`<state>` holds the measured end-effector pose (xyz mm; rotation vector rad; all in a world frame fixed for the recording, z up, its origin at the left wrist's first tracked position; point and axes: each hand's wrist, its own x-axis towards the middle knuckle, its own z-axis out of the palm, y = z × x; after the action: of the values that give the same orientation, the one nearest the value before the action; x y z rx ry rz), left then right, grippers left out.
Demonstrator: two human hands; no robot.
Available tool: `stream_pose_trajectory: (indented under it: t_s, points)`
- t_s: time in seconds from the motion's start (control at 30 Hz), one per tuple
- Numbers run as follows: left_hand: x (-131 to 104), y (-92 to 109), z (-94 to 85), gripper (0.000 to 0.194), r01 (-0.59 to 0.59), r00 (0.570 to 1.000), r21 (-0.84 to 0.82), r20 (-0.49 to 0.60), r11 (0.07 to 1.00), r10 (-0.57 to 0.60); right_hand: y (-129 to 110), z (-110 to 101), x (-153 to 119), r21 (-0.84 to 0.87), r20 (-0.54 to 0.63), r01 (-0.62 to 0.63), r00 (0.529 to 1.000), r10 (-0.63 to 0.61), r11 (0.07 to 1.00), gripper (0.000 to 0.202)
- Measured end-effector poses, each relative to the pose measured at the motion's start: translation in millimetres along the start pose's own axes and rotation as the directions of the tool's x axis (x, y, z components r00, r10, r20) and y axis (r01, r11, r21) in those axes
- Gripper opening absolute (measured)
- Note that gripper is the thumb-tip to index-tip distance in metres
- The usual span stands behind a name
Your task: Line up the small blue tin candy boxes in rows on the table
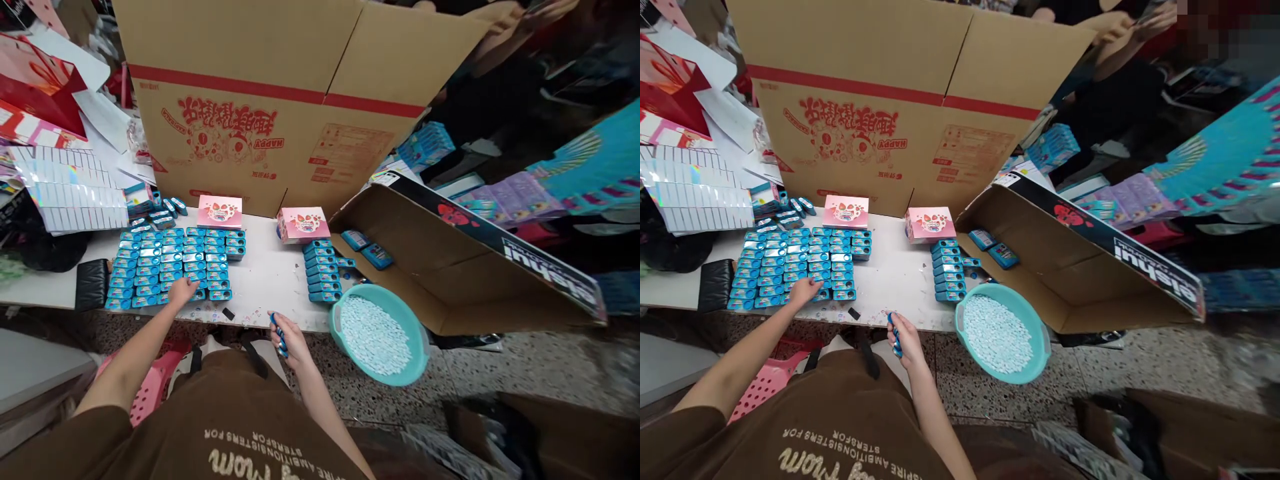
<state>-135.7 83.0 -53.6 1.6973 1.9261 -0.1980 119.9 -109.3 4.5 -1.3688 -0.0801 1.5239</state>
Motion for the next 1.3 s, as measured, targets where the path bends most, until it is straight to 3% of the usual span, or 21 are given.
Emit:
stream_pose_trajectory:
  t_s: [0.1,0.2,0.3,0.43,0.57,0.7,0.8,0.87,0.93,1.0,1.1,1.2,1.3]
  points:
    - [-40.8,-0.7,11.9,0.027,-0.145,0.989,-0.202,-0.07,0.969,0.133,5.2,15.4,10.9,-0.144,0.04,-0.014,0.999,0.02,0.989,0.035]
    - [-88.6,16.8,38.1,0.026,-0.289,0.953,-0.564,-0.094,0.774,0.288,17.4,34.3,28.5,-0.322,0.09,0.002,0.996,0.028,0.947,0.031]
    - [-118.9,36.7,65.6,0.038,-0.141,0.968,-0.865,-0.02,0.482,0.248,33.8,52.4,48.7,-0.495,0.134,0.095,0.99,-0.033,0.864,0.026]
    - [-117.7,33.4,79.6,0.04,0.127,0.989,-0.972,0.138,0.198,0.046,49.5,69.3,69.7,-0.666,0.219,0.257,0.965,-0.145,0.701,0.017]
    - [-103.1,6.8,72.0,0.037,0.324,0.946,-0.944,0.325,0.066,-0.001,52.1,83.9,81.0,-0.733,0.391,0.405,0.908,-0.149,0.546,0.014]
    - [-99.4,-13.4,62.5,0.03,0.41,0.912,-0.912,0.411,0.01,0.025,50.3,102.1,87.2,-0.681,0.549,0.484,0.834,-0.055,0.55,0.012]
    - [-93.3,-26.3,55.6,0.027,0.398,0.916,-0.917,0.399,0.025,0.033,50.2,111.9,88.2,-0.614,0.602,0.496,0.797,-0.042,0.614,0.017]
    - [-82.3,-37.5,49.5,0.025,0.352,0.936,-0.933,0.35,0.079,-0.044,50.2,110.9,87.0,-0.587,0.586,0.466,0.809,-0.051,0.662,0.025]
    - [-65.7,-50.8,42.1,0.024,0.282,0.954,-0.931,0.247,0.232,-0.171,49.9,101.1,85.0,-0.583,0.53,0.42,0.845,-0.066,0.696,0.03]
    - [-46.5,-63.9,34.0,0.023,0.213,0.959,-0.861,0.093,0.462,-0.269,49.4,83.4,82.4,-0.602,0.448,0.372,0.89,-0.087,0.707,0.03]
    - [-20.4,-76.1,23.0,0.024,0.164,0.952,-0.643,-0.096,0.748,-0.291,50.0,50.0,77.0,-0.645,0.296,0.284,0.949,-0.11,0.71,0.029]
    - [-4.0,-75.4,14.9,0.024,0.165,0.958,-0.408,-0.151,0.898,-0.245,54.1,22.1,68.7,-0.631,0.143,0.192,0.981,-0.131,0.751,0.031]
    - [2.9,-69.8,8.9,0.02,0.163,0.969,-0.215,-0.147,0.963,-0.197,61.0,7.1,59.5,-0.555,0.032,0.129,0.991,-0.134,0.822,0.035]
